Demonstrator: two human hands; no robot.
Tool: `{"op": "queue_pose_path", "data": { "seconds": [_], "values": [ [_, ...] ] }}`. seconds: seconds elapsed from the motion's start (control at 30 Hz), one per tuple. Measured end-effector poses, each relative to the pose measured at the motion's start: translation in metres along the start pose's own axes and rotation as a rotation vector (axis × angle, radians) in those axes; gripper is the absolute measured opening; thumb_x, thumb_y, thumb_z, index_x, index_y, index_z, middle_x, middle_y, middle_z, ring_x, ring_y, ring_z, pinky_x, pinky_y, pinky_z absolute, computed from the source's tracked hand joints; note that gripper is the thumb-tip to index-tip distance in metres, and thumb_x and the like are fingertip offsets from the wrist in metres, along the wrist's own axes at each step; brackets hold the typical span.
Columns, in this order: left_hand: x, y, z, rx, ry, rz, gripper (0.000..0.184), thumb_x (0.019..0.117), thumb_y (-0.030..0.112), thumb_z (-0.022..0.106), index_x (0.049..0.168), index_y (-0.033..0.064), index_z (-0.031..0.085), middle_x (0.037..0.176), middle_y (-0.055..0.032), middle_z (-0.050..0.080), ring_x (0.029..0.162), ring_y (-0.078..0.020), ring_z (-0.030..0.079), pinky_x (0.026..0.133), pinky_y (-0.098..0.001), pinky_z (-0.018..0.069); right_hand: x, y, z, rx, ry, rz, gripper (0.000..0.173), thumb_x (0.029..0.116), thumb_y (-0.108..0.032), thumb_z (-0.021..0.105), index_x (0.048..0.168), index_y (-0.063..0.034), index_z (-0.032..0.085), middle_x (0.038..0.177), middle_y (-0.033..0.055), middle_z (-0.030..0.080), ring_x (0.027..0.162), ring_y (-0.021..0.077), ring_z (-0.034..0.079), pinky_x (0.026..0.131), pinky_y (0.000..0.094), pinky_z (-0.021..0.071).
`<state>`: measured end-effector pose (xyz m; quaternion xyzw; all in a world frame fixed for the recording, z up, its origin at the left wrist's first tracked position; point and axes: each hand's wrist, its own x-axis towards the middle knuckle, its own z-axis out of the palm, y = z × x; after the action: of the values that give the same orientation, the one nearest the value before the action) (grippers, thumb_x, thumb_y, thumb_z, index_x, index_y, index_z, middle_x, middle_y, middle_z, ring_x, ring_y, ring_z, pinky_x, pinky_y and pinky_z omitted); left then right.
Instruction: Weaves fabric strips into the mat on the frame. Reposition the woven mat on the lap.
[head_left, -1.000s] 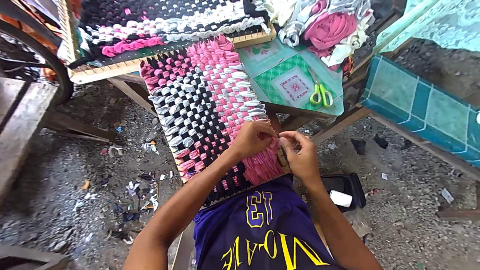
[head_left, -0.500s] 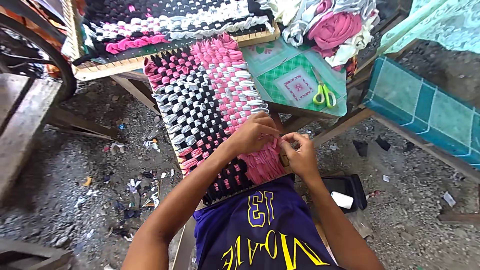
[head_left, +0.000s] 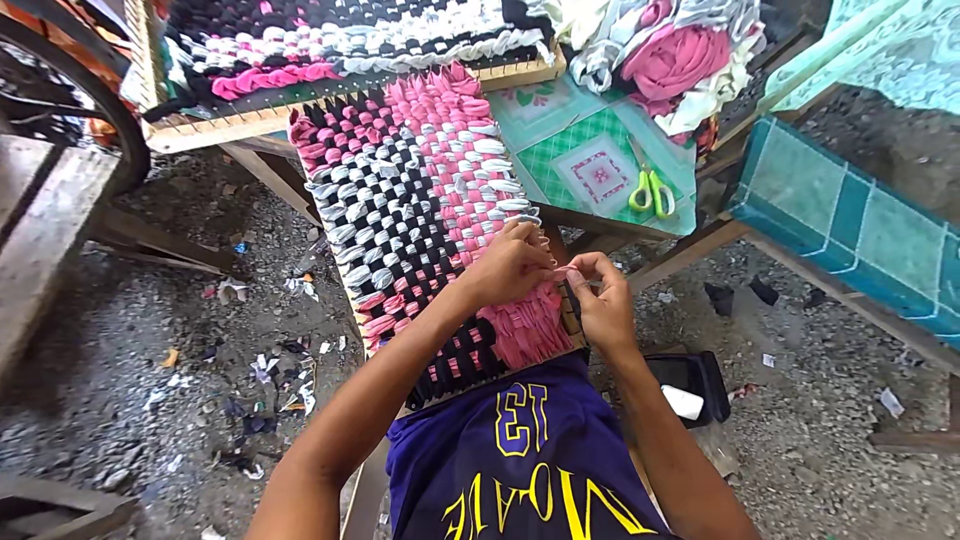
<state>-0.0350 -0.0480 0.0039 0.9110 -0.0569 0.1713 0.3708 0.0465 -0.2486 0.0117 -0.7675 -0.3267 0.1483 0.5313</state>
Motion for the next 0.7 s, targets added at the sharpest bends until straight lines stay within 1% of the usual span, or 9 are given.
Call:
{"op": "queue_pose_path", "data": {
  "seconds": [0.1,0.2,0.3,0.37,0.47,0.53,0.6,0.63,0.7],
  "values": [
    [-0.001,0.003,-0.003,0.071,-0.054,-0.034,0.016,0.0924,0.025,0.073,0.103,0.0186,0.082,0.108,-0.0097,0.064,0.113,-0.0283,0.056,0.1,-0.045,0.0467,0.002,0.0,-0.003,0.043,-0.027,0.06,0.012,0.1042,-0.014,0.06,0.111,-0.0063,0.066,0.104,0.0062,0.068,0.094,0.0143,0.066,0.08,0.0339,0.0569],
    [0.001,0.013,-0.002,0.11,-0.066,-0.062,0.015,0.0919,0.02,0.07,0.102,0.0156,0.081,0.11,-0.0096,0.065,0.112,-0.0285,0.057,0.098,-0.0445,0.0485,0.004,-0.004,-0.002,0.035,-0.036,0.085,0.015,0.1054,-0.016,0.058,0.114,-0.0057,0.065,0.106,0.0071,0.068,0.096,0.0144,0.066,0.083,0.0345,0.0561],
    [-0.001,0.011,0.007,-0.001,0.051,-0.032,0.014,0.0935,0.02,0.071,0.101,0.0138,0.082,0.103,-0.0068,0.069,0.104,-0.0229,0.061,0.093,-0.0395,0.05,0.005,-0.004,0.001,0.007,-0.043,0.006,0.016,0.1074,-0.014,0.051,0.116,-0.0047,0.061,0.114,0.008,0.067,0.105,0.0154,0.065,0.09,0.0369,0.056],
    [-0.005,0.014,0.012,-0.049,0.123,-0.048,0.012,0.093,0.017,0.072,0.099,0.0127,0.082,0.103,-0.0062,0.07,0.105,-0.0215,0.063,0.096,-0.0401,0.0507,0.004,-0.004,0.005,-0.016,-0.015,-0.03,0.015,0.1075,-0.012,0.049,0.116,-0.0039,0.059,0.112,0.0083,0.067,0.102,0.015,0.066,0.087,0.0355,0.0571],
    [-0.008,0.018,0.019,-0.104,0.208,-0.129,0.012,0.0926,0.016,0.072,0.097,0.0117,0.082,0.102,-0.0052,0.07,0.102,-0.0177,0.064,0.093,-0.038,0.0524,-0.001,-0.004,0.01,-0.039,0.052,-0.011,0.014,0.1071,-0.013,0.051,0.115,-0.0042,0.06,0.105,0.008,0.067,0.092,0.0142,0.067,0.08,0.0336,0.0575],
    [-0.008,0.018,0.021,-0.165,0.251,-0.191,0.012,0.0929,0.017,0.072,0.096,0.0121,0.082,0.098,-0.0029,0.069,0.096,-0.013,0.064,0.087,-0.0337,0.0538,-0.003,-0.003,0.013,-0.048,0.064,-0.018,0.015,0.1072,-0.014,0.052,0.116,-0.0046,0.059,0.102,0.008,0.067,0.088,0.0139,0.067,0.077,0.0332,0.0581],
    [-0.007,0.021,0.019,-0.196,0.283,-0.23,0.01,0.0923,0.016,0.072,0.093,0.012,0.082,0.096,-0.0021,0.068,0.091,-0.0111,0.064,0.081,-0.0314,0.0542,-0.005,0.001,0.014,-0.027,0.038,-0.038,0.014,0.1073,-0.013,0.052,0.116,-0.0051,0.058,0.094,0.0073,0.065,0.079,0.0137,0.066,0.068,0.0319,0.0574],
    [-0.009,0.024,0.02,-0.186,0.298,-0.235,0.01,0.0922,0.014,0.072,0.092,0.0114,0.081,0.096,-0.0026,0.067,0.09,-0.0122,0.063,0.08,-0.0325,0.0536,-0.005,0.002,0.013,-0.013,0.005,-0.048,0.014,0.1073,-0.012,0.051,0.117,-0.0055,0.058,0.093,0.0069,0.065,0.077,0.0131,0.065,0.067,0.0309,0.0573],
    [-0.012,0.031,0.023,-0.109,0.321,-0.229,0.009,0.0924,0.012,0.071,0.091,0.0106,0.08,0.095,-0.0043,0.064,0.091,-0.0165,0.061,0.081,-0.0371,0.0527,-0.006,0.005,0.009,0.02,-0.065,-0.046,0.015,0.107,-0.011,0.05,0.119,-0.0053,0.058,0.096,0.0067,0.065,0.081,0.0122,0.066,0.071,0.0299,0.0578]
  ]
}}
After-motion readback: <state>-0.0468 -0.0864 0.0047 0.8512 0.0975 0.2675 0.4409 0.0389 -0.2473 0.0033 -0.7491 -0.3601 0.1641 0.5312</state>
